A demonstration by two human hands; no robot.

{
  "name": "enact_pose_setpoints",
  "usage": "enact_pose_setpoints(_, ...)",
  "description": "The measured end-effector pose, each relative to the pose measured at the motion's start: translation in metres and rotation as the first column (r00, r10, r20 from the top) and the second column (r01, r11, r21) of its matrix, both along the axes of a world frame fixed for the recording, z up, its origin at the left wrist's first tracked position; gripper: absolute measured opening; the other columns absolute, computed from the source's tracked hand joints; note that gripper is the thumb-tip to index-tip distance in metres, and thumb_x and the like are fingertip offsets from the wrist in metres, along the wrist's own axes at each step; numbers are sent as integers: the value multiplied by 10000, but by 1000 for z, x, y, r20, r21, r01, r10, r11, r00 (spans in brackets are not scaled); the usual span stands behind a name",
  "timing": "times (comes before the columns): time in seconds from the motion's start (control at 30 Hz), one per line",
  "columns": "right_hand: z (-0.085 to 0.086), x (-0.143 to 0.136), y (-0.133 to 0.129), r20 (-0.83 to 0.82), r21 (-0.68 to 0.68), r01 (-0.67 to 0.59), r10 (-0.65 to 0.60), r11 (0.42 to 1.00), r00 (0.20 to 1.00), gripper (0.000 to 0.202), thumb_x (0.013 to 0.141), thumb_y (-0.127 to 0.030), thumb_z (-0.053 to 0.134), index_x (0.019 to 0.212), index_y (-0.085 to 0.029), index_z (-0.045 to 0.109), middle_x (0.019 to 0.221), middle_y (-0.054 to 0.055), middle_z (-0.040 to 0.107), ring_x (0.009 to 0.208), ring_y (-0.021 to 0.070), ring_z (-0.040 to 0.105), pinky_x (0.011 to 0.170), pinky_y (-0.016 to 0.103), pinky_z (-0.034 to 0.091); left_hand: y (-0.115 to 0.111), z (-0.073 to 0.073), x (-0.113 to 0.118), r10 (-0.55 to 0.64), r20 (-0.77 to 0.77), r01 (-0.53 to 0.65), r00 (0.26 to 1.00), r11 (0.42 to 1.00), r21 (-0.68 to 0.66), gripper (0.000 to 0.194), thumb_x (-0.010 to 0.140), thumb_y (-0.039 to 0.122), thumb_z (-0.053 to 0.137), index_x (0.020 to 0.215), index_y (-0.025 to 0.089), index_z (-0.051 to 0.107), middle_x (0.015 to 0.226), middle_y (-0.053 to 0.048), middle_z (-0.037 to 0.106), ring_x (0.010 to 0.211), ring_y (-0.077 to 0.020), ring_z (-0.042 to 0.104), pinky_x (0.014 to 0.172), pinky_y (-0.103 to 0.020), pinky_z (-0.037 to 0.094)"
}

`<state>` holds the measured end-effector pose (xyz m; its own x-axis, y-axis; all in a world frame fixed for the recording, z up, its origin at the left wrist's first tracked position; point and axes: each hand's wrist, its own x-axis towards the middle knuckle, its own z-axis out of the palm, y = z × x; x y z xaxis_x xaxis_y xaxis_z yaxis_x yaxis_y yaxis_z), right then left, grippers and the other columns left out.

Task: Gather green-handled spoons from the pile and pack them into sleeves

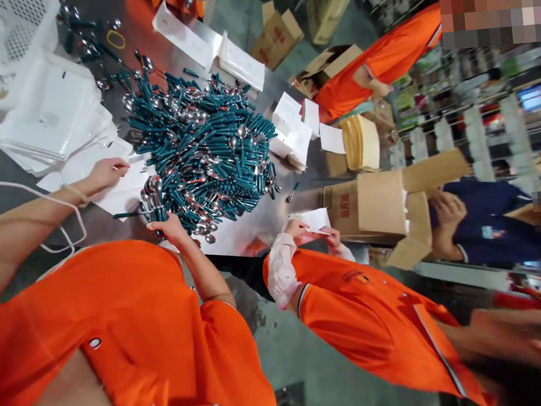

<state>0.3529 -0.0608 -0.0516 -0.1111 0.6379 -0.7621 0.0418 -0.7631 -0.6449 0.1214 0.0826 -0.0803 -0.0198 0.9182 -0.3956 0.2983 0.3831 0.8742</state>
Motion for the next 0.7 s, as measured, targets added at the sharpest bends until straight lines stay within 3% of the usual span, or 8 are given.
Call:
enact_pose_setpoints(0.1, 2, 18, -1, 9, 33, 101, -101, 994, 995, 380, 556, -233, 916, 799, -210, 624, 645, -62, 659, 573, 120, 581, 550, 242, 531, 17, -14, 16, -89, -27, 90, 996, 996, 26, 211, 772, 164, 830, 701, 227, 642, 770, -85, 614, 1061, -366, 707, 1062, -487, 566)
enact_pose_setpoints(0.2, 3, 27, -3, 34, 46, 149, -151, 988, 988, 391, 534, -236, 919, 773, -213, 610, 632, -64, 642, 549, 115, 565, 539, 249, 520, 18, -26, 35, -160, -59, 162, 985, 987, 19, 210, 805, 134, 814, 728, 219, 638, 797, -73, 574, 1082, -345, 694, 1107, -481, 529)
enact_pose_setpoints(0.33, -1, 31, -9, 43, 42, 122, -124, 992, 991, 381, 543, -242, 920, 793, -217, 633, 648, -58, 659, 577, 138, 592, 526, 251, 508, 15, -37, 45, -197, -118, 200, 973, 980, 16, 243, 864, 54, 781, 769, 191, 604, 797, -19, 460, 1130, -284, 626, 1270, -520, 380)
enact_pose_setpoints(0.43, -6, 30, -10, 74, 33, 97, -99, 995, 992, 350, 547, -227, 897, 793, -213, 649, 644, -58, 666, 584, 139, 581, 518, 244, 490, 16, -37, 39, -205, -169, 208, 964, 978, -3, 357, 871, 44, 793, 724, 195, 504, 782, -11, 423, 1153, -292, 609, 1278, -549, 352)
enact_pose_setpoints(0.57, -9, 22, 1, 168, 89, -2, -13, 996, 986, 338, 562, -208, 885, 812, -218, 658, 648, -76, 650, 601, 133, 569, 564, 240, 501, 2, -33, 21, -204, -256, 198, 945, 979, -49, 479, 808, 129, 848, 659, 232, 404, 734, -41, 432, 1187, -385, 641, 1182, -552, 438)
enact_pose_setpoints(0.7, -10, 2, 20, 355, 179, -257, 182, 950, 917, 296, 612, -214, 886, 808, -221, 664, 663, -81, 635, 687, 153, 612, 694, 260, 563, -38, -28, 5, -298, -360, 286, 884, 954, -87, 390, 774, 245, 846, 644, 224, 479, 817, -146, 583, 1103, -457, 721, 999, -502, 553)
